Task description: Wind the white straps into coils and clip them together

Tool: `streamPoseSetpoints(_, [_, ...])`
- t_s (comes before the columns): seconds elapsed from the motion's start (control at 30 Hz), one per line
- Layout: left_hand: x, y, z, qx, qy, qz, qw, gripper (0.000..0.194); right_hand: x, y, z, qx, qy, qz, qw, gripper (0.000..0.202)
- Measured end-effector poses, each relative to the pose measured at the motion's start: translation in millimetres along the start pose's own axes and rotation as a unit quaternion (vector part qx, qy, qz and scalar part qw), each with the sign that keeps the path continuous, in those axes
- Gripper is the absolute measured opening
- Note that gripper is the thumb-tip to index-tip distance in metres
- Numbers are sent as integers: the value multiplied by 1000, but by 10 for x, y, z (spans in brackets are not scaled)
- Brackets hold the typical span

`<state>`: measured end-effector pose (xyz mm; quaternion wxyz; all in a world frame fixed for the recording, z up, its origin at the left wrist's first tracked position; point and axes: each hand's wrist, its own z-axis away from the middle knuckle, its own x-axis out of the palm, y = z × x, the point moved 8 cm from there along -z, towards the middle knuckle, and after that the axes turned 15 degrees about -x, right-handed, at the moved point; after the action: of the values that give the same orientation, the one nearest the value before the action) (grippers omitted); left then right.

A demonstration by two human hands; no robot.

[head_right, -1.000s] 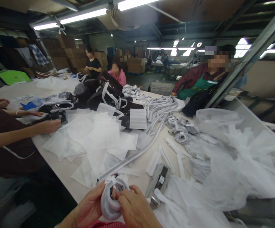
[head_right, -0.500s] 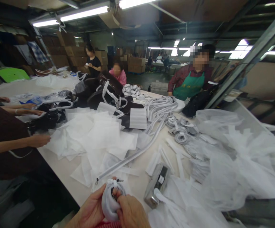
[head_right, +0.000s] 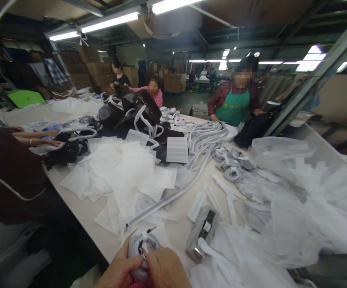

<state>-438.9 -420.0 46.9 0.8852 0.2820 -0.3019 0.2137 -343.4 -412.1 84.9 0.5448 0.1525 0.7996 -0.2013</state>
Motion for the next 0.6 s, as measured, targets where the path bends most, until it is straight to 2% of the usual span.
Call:
streamPoseSetpoints(0.1, [80,85,41,16,65,-81,994,94,-71,-44,-64,-39,-18,-4,999,12])
streamPoseSetpoints(0.2, [177,139,91,6,81,-142,987,96,-153,-39,-94,-37,-40,-11,998,19])
streamPoseSetpoints(0.37, [294,265,179,2,59,-164,985,95,-291,94,-85,67,-71,-60,993,37])
streamPoseSetpoints(0.47, [305,297,179,-1,47,-161,986,94,-259,165,-45,138,-101,-106,980,31])
streamPoseSetpoints(0.6, [304,328,151,24,30,-116,993,92,-205,120,-97,88,-88,-84,989,18])
